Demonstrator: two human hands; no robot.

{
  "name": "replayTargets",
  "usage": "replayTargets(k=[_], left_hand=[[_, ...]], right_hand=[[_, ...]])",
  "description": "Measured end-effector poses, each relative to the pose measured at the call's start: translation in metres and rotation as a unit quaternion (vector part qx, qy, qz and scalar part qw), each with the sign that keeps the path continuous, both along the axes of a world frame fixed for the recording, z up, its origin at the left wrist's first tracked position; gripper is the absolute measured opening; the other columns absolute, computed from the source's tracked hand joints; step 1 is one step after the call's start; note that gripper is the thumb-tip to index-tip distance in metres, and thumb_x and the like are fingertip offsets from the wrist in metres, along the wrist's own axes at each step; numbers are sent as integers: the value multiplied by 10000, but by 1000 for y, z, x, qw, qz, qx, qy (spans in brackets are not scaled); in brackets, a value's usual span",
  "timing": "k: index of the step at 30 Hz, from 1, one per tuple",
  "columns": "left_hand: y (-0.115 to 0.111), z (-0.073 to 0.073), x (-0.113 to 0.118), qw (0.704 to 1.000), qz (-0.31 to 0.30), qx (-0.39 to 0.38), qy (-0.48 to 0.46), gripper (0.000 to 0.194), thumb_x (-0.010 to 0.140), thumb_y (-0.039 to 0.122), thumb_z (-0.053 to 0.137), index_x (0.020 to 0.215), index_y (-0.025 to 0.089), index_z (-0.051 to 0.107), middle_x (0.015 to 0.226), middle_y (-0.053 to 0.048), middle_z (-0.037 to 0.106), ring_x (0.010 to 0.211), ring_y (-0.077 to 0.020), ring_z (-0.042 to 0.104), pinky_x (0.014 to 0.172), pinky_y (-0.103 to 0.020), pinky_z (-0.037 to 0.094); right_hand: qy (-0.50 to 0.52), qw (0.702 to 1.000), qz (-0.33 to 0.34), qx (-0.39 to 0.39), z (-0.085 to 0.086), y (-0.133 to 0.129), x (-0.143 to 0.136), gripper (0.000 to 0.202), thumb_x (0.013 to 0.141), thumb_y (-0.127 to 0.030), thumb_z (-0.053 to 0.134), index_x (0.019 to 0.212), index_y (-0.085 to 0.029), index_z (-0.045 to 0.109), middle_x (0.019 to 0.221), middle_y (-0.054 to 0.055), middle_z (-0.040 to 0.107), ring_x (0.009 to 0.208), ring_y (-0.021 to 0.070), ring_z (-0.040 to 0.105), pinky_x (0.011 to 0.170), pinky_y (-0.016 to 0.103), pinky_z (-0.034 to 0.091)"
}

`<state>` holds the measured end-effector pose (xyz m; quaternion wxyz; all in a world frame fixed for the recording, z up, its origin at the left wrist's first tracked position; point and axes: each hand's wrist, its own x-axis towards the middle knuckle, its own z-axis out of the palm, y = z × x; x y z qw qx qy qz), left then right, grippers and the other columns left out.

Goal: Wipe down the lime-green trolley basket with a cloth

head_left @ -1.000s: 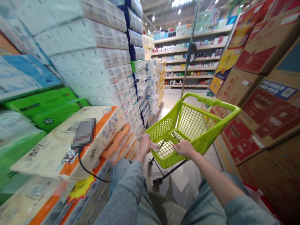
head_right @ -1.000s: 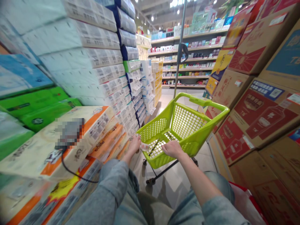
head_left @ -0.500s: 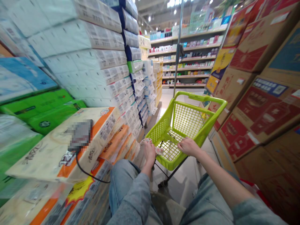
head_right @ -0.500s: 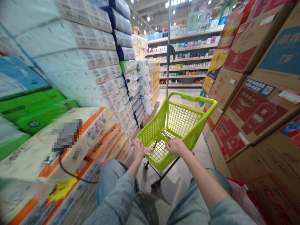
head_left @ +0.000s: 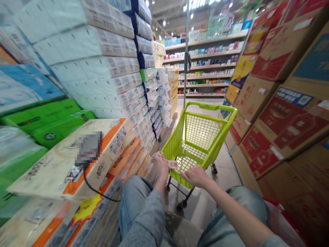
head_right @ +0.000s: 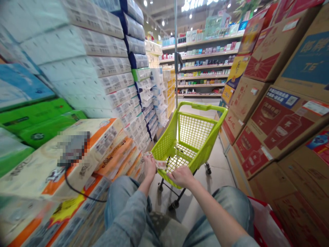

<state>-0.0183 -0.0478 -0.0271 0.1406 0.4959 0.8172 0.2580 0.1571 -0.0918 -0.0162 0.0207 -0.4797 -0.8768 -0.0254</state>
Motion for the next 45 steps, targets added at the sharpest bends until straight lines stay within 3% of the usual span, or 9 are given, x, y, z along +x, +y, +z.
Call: replayTargets(k=[3, 8, 14, 19, 22, 26, 31, 39, 45], left_hand=[[14, 11, -15, 997, -54, -29, 45, 189, 893, 243, 327, 1016, 133, 418, 982, -163, 642, 915, -243, 635, 713, -301, 427], [20, 18, -23, 988, -132, -55, 64, 193, 886, 198, 316, 1045, 138, 406, 980, -143, 649, 932, -236, 628, 718, -298, 424], [9, 13, -14, 992, -97, -66, 43, 201, 887, 230, 323, 1052, 153, 408, 903, -125, 660, 862, -235, 643, 671, -299, 427], [-8, 0, 0, 996, -70, -47, 37, 197, 896, 230, 321, 1044, 143, 416, 872, -109, 661, 812, -217, 649, 633, -289, 425], [-18, -4, 7, 993, -89, -34, 74, 224, 916, 243, 278, 1027, 139, 442, 938, -123, 645, 813, -211, 645, 624, -286, 424], [-20, 5, 6, 984, -116, -66, 116, 269, 930, 279, 247, 1022, 133, 454, 898, -129, 650, 827, -230, 640, 671, -308, 425], [-2, 22, -1, 971, -180, -74, 138, 253, 929, 306, 273, 1037, 140, 431, 908, -118, 658, 880, -221, 627, 736, -311, 417], [35, 29, 10, 963, -219, -53, 146, 314, 943, 336, 216, 1111, 133, 385, 950, -126, 647, 898, -208, 631, 744, -298, 422], [8, 17, -4, 959, -258, -59, 99, 281, 926, 278, 266, 1161, 142, 338, 989, -131, 641, 913, -214, 631, 754, -300, 414]], right_hand=[[9, 999, 40, -7, 2, 1, 6, 628, 904, -534, 219, 654, -193, 683, 623, 66, 682, 611, 143, 620, 596, 237, 345], [-14, 999, 43, -27, 7, 5, 6, 576, 833, -602, 325, 704, -181, 696, 646, 89, 683, 646, 171, 629, 588, 243, 359], [-49, 996, 9, -75, 16, 3, 6, 429, 824, -477, 418, 759, -162, 701, 753, 117, 698, 739, 212, 649, 621, 258, 409], [-30, 991, -53, -123, 13, -5, -15, 276, 820, -287, 444, 889, -153, 675, 876, 124, 700, 809, 221, 652, 640, 255, 428], [-9, 990, -82, -112, 3, -6, -24, 299, 853, -308, 414, 874, -156, 671, 866, 125, 699, 804, 217, 652, 652, 258, 430], [4, 996, -35, -87, -10, -1, -16, 351, 878, -386, 406, 832, -166, 675, 811, 108, 699, 785, 205, 648, 658, 253, 421], [2, 997, -12, -80, -13, 4, -3, 450, 894, -475, 362, 811, -167, 680, 783, 107, 696, 744, 192, 643, 641, 243, 403], [4, 997, -10, -71, -9, -3, 1, 546, 902, -518, 286, 807, -149, 677, 732, 117, 685, 725, 192, 643, 630, 239, 393], [9, 998, -20, -55, -11, -2, 0, 529, 904, -505, 296, 769, -154, 668, 717, 107, 684, 704, 198, 643, 613, 246, 391]])
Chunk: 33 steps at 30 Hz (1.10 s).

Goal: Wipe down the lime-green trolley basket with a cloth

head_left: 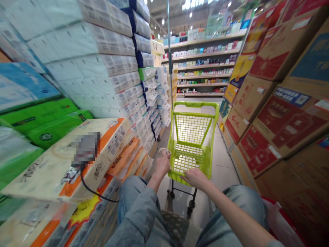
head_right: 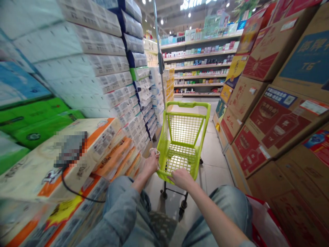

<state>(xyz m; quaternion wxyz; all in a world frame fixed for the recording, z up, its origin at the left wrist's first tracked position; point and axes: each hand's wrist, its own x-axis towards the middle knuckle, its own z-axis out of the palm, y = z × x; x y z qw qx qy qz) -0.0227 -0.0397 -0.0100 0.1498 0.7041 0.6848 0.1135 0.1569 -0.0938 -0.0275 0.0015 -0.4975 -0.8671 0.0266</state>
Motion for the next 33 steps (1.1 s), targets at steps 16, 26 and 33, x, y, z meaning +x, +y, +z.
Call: replayTargets(k=[16, 26, 33], left_hand=[[26, 17, 14, 998, 27, -5, 49, 273, 939, 307, 222, 1101, 150, 376, 941, -123, 663, 893, -191, 639, 777, -300, 412], [40, 17, 20, 1000, 2, 1, 31, 322, 942, 358, 191, 1079, 124, 364, 886, -137, 668, 827, -217, 656, 692, -304, 433], [-11, -1, 4, 995, -45, -5, 90, 286, 927, 282, 263, 1162, 124, 302, 878, -122, 661, 839, -223, 658, 711, -304, 432]], right_hand=[[5, 999, 33, 2, -2, 3, 8, 561, 901, -532, 280, 759, -158, 674, 702, 103, 681, 677, 179, 631, 616, 245, 380], [5, 999, 28, -19, 3, -5, 14, 533, 903, -510, 299, 761, -159, 674, 695, 98, 679, 657, 172, 625, 612, 240, 382], [18, 999, 46, -10, 4, -6, 17, 514, 908, -480, 312, 741, -147, 665, 690, 98, 675, 658, 180, 627, 609, 252, 370]])
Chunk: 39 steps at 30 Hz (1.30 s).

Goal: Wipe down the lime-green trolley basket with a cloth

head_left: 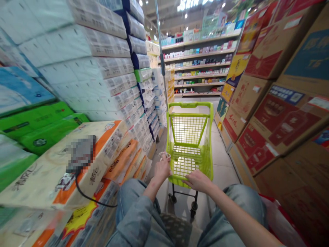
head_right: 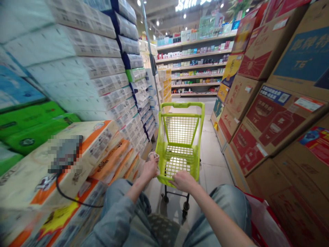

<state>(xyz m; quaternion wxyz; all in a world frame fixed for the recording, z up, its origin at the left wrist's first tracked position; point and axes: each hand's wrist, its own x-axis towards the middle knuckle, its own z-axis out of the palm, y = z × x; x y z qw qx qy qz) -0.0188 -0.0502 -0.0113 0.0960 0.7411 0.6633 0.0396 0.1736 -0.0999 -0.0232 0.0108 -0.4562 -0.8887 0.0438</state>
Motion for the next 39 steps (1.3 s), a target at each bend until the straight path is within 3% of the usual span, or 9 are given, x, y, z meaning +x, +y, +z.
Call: replayTargets(k=[4, 11, 14, 22, 26, 35, 39], left_hand=[[-3, 5, 2, 1000, 12, -11, 3, 267, 932, 308, 234, 1108, 129, 325, 845, -130, 663, 835, -220, 661, 726, -308, 429], [43, 25, 15, 997, 67, -3, -28, 312, 939, 381, 171, 1065, 159, 350, 844, -117, 674, 857, -211, 657, 726, -312, 433], [52, 27, 17, 997, 74, -9, -16, 312, 942, 373, 171, 1077, 150, 343, 831, -111, 672, 842, -200, 660, 716, -295, 433], [15, 12, 5, 999, 26, -2, -29, 334, 941, 367, 160, 1103, 135, 338, 897, -135, 666, 851, -218, 652, 724, -311, 433], [8, 12, 4, 999, 31, -12, -6, 347, 940, 361, 165, 1102, 122, 358, 870, -137, 667, 827, -232, 654, 718, -324, 439], [63, 23, 4, 996, 85, 15, -36, 337, 943, 384, 173, 1109, 146, 345, 840, -103, 668, 825, -205, 658, 694, -295, 434], [63, 20, 0, 996, 73, 18, -43, 334, 945, 371, 180, 1144, 139, 314, 869, -110, 667, 835, -195, 655, 686, -279, 424]], right_hand=[[7, 1000, 15, 5, -2, -2, 3, 559, 909, -509, 278, 714, -153, 662, 660, 87, 670, 634, 176, 621, 603, 254, 364], [4, 1000, 17, 6, -4, -2, 2, 566, 902, -522, 281, 721, -150, 666, 655, 91, 671, 627, 162, 615, 596, 246, 362], [2, 1000, 13, 3, -4, -1, 1, 571, 902, -525, 276, 726, -151, 670, 660, 92, 673, 633, 161, 617, 588, 242, 360], [0, 1000, 23, 6, -4, -5, 5, 572, 902, -520, 275, 724, -152, 675, 661, 99, 670, 633, 174, 615, 600, 252, 374], [2, 999, 33, -2, -2, -9, 5, 566, 899, -519, 283, 731, -151, 679, 679, 105, 673, 659, 184, 619, 623, 257, 386], [-17, 999, 27, -5, 3, -16, -7, 479, 898, -451, 335, 753, -153, 680, 673, 98, 677, 648, 183, 628, 603, 249, 391], [-18, 1000, 20, -3, 1, -15, -12, 474, 895, -451, 343, 751, -151, 681, 681, 104, 680, 653, 183, 629, 601, 245, 390]])
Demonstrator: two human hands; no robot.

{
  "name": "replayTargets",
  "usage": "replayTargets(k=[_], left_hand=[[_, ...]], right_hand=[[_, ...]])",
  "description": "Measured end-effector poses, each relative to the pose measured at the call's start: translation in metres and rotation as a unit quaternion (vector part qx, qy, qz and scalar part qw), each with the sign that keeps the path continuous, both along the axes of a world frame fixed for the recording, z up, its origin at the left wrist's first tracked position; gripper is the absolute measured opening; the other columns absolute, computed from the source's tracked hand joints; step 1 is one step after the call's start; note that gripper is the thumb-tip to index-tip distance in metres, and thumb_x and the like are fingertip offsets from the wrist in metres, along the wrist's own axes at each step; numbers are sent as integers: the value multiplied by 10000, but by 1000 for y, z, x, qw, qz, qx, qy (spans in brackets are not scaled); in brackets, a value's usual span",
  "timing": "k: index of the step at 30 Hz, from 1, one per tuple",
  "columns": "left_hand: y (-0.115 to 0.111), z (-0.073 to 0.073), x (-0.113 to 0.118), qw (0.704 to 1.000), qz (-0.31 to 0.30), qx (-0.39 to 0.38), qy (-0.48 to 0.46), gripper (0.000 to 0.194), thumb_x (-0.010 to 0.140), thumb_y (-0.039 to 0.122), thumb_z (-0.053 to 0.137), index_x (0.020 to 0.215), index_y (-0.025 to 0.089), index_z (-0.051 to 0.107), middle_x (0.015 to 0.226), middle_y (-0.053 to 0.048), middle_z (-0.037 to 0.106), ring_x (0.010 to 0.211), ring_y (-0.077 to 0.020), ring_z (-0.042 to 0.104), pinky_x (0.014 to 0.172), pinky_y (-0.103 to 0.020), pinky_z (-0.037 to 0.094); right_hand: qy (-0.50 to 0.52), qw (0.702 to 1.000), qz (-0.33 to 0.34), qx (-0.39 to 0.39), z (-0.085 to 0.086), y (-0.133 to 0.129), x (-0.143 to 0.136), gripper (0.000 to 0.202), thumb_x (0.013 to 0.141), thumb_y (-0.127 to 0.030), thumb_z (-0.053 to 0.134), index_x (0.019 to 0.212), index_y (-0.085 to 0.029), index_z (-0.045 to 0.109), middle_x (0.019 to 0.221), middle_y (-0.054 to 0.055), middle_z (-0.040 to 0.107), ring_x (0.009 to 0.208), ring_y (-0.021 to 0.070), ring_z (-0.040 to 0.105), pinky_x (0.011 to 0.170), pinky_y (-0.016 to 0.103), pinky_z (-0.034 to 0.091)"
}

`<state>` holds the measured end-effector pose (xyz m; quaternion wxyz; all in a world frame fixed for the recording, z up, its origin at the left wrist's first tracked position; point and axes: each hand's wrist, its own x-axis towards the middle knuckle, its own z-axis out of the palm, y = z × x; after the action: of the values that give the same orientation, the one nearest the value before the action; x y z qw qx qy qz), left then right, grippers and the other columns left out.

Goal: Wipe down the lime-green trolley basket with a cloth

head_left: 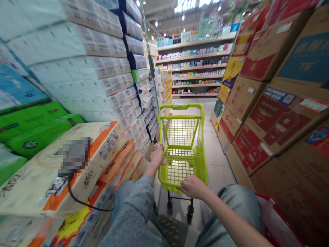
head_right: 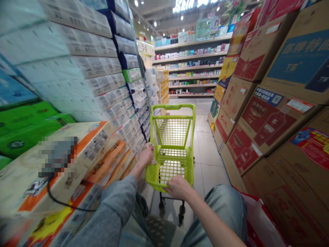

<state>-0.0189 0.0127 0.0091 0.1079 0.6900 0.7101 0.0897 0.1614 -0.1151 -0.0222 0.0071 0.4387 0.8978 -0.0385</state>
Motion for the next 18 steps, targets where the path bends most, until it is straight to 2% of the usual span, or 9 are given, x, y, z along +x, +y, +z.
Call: replayTargets(k=[4, 10, 14, 18], left_hand=[[-29, -5, -6, 999, -32, -17, -2, 329, 942, 379, 184, 1111, 143, 336, 867, -112, 670, 813, -207, 654, 666, -287, 419], [-76, -21, -12, 997, -55, -35, 45, 309, 937, 337, 203, 1108, 138, 366, 871, -115, 667, 809, -216, 656, 675, -294, 426], [-78, -22, -11, 996, -47, -12, 73, 320, 939, 329, 198, 1108, 126, 379, 854, -123, 668, 787, -228, 660, 677, -310, 438], [-57, -8, -6, 997, -41, -2, 72, 328, 940, 329, 199, 1103, 110, 381, 827, -138, 668, 801, -232, 660, 705, -320, 447]], right_hand=[[11, 1000, 1, 2, -2, 3, 2, 527, 905, -477, 297, 738, -157, 681, 672, 102, 677, 653, 184, 629, 609, 252, 394], [11, 1000, 10, 6, -4, 4, 8, 554, 905, -493, 278, 735, -153, 680, 678, 105, 675, 663, 188, 628, 622, 261, 397], [9, 1000, 19, -1, -2, 4, 7, 533, 911, -466, 282, 753, -147, 679, 696, 105, 679, 674, 180, 626, 629, 253, 397], [8, 1000, 19, -8, 1, 4, 5, 554, 907, -495, 276, 756, -147, 680, 691, 105, 678, 675, 178, 625, 630, 248, 397]])
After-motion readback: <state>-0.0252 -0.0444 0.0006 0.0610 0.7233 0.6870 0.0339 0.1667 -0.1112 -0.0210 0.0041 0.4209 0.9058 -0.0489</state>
